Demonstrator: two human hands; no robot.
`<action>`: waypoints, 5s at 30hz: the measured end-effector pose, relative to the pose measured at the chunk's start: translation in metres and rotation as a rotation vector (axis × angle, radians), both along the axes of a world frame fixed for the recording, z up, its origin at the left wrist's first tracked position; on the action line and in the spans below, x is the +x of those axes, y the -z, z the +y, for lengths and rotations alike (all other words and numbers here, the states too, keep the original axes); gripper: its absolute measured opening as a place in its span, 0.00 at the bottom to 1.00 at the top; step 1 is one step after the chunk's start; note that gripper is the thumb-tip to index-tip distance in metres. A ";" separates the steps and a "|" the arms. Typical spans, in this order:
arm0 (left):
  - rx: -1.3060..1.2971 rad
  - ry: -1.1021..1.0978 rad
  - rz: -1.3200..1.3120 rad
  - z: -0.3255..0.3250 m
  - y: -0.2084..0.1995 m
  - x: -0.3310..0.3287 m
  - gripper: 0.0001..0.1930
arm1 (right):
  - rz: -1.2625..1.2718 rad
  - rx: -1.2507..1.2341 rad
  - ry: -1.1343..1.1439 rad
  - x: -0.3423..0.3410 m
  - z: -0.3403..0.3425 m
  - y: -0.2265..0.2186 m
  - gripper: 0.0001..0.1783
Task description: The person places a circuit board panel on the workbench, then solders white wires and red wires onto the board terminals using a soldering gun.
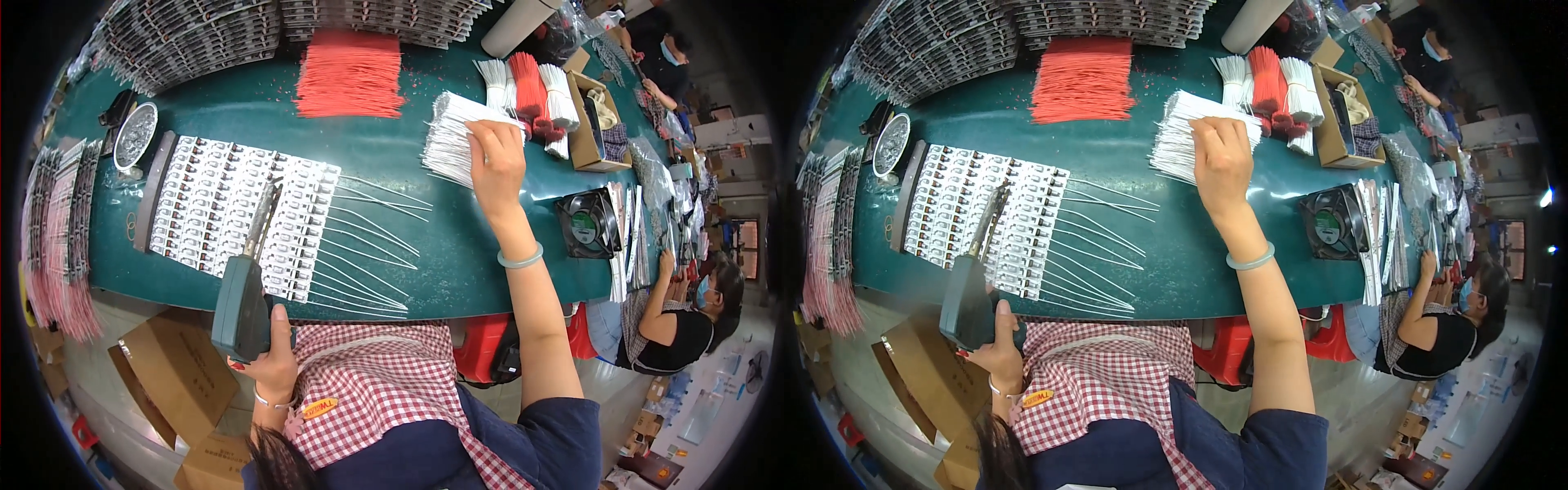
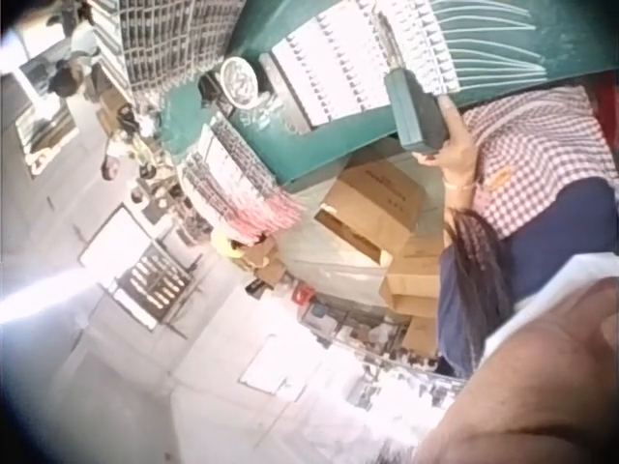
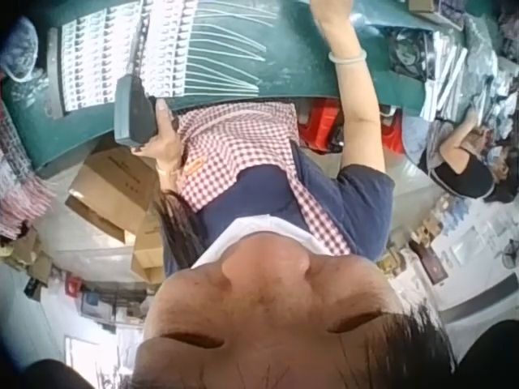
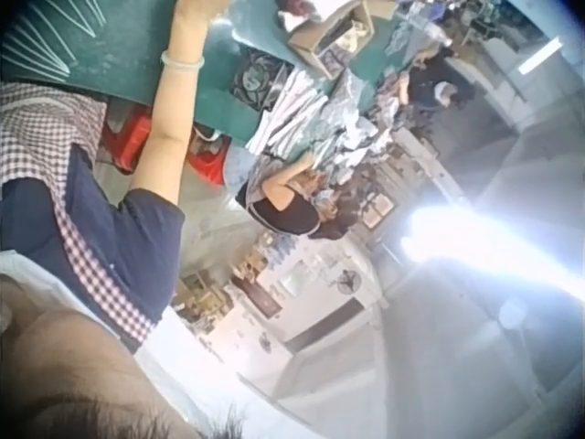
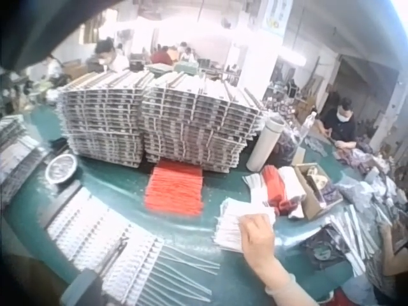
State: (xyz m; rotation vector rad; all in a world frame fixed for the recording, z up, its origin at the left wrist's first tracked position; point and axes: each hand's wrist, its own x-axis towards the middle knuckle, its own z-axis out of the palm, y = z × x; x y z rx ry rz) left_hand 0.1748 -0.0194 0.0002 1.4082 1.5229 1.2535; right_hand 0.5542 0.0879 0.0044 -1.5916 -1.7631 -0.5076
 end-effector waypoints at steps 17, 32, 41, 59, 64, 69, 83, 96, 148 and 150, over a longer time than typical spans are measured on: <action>-0.010 -0.120 -0.087 -0.010 -0.001 -0.017 0.17 | -0.081 -0.048 0.060 0.015 0.030 0.021 0.08; 0.056 -0.099 -0.038 0.003 0.009 -0.020 0.17 | 0.114 -0.029 -0.070 -0.033 0.051 -0.009 0.08; 0.098 -0.129 -0.013 0.001 0.010 -0.025 0.16 | 0.023 -0.006 -0.246 -0.097 0.153 0.014 0.08; 0.066 -0.142 -0.040 0.007 0.018 -0.041 0.18 | -0.161 -0.053 -0.220 -0.106 0.198 0.025 0.08; -0.062 -0.251 -0.232 0.008 0.004 -0.032 0.19 | -0.125 -0.063 -0.244 -0.116 0.190 0.016 0.05; -0.101 -0.192 -0.206 0.008 0.007 -0.028 0.19 | -0.217 -0.065 -0.243 -0.097 0.187 0.005 0.03; -0.005 -0.217 -0.347 0.013 -0.012 -0.014 0.20 | -0.219 -0.117 -0.219 -0.113 0.173 0.008 0.03; -0.063 -0.167 -0.520 0.001 -0.016 -0.017 0.21 | -0.672 -0.806 -0.116 -0.121 0.076 -0.078 0.04; -0.256 0.128 -0.199 0.047 -0.017 0.046 0.10 | 0.113 -0.253 -0.396 -0.113 0.009 0.028 0.16; -0.224 0.137 -0.147 0.048 -0.015 0.046 0.10 | 0.110 -0.254 -0.395 -0.114 0.009 0.027 0.16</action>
